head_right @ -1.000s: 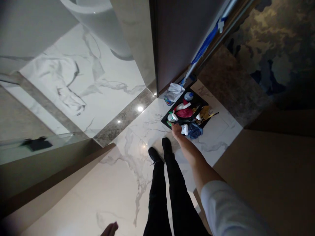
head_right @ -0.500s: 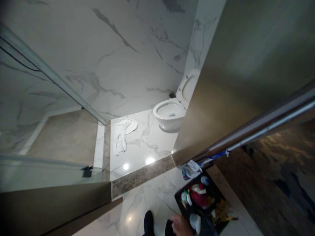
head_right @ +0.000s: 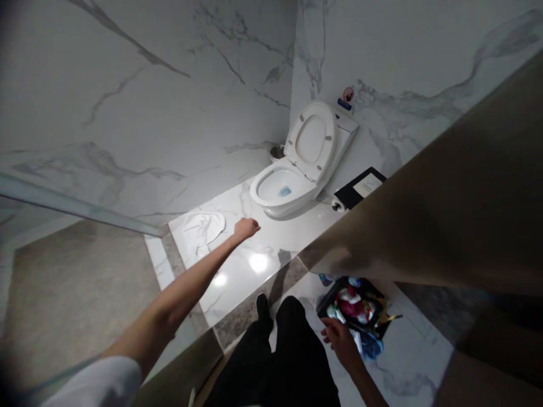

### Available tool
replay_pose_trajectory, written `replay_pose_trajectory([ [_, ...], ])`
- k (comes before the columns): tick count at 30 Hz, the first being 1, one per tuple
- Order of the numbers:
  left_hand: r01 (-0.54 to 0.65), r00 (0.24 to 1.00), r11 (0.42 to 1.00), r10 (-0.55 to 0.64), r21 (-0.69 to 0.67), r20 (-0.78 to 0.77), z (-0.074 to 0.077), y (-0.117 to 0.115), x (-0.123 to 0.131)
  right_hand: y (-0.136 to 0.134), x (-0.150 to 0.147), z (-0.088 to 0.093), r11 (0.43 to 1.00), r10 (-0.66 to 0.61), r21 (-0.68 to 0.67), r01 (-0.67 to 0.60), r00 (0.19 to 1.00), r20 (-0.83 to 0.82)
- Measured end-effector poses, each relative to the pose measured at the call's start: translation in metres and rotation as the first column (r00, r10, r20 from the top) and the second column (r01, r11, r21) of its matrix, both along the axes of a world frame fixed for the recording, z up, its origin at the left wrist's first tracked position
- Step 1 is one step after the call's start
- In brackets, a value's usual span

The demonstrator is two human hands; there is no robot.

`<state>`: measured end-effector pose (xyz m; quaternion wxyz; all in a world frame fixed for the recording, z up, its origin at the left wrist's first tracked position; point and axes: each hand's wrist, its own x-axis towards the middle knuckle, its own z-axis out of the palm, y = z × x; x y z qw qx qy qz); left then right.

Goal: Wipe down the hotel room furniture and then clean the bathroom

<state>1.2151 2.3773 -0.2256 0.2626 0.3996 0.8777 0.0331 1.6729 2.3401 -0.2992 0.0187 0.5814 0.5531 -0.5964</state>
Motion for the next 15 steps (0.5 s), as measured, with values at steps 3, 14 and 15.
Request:
replay_pose_trajectory([
  [3,0.101,0.990,0.995,-0.099,0.025,-0.097,0.023,0.085,-0.080,-0.016,-0.022,-0.016,0.999,-0.050,-0.017,0.052,0.997,0.055],
  [14,0.387,0.893,0.915,-0.341,0.114,-0.294,-0.031,0.335,-0.229,0.076,-0.246,-0.034,0.997,-0.070,0.025,0.070,0.997,0.020],
  [15,0.395,0.888,0.911,-0.345,0.118,-0.304,-0.037,0.352,-0.236,0.082,-0.256,-0.029,0.996,-0.090,0.013,0.090,0.996,0.029],
])
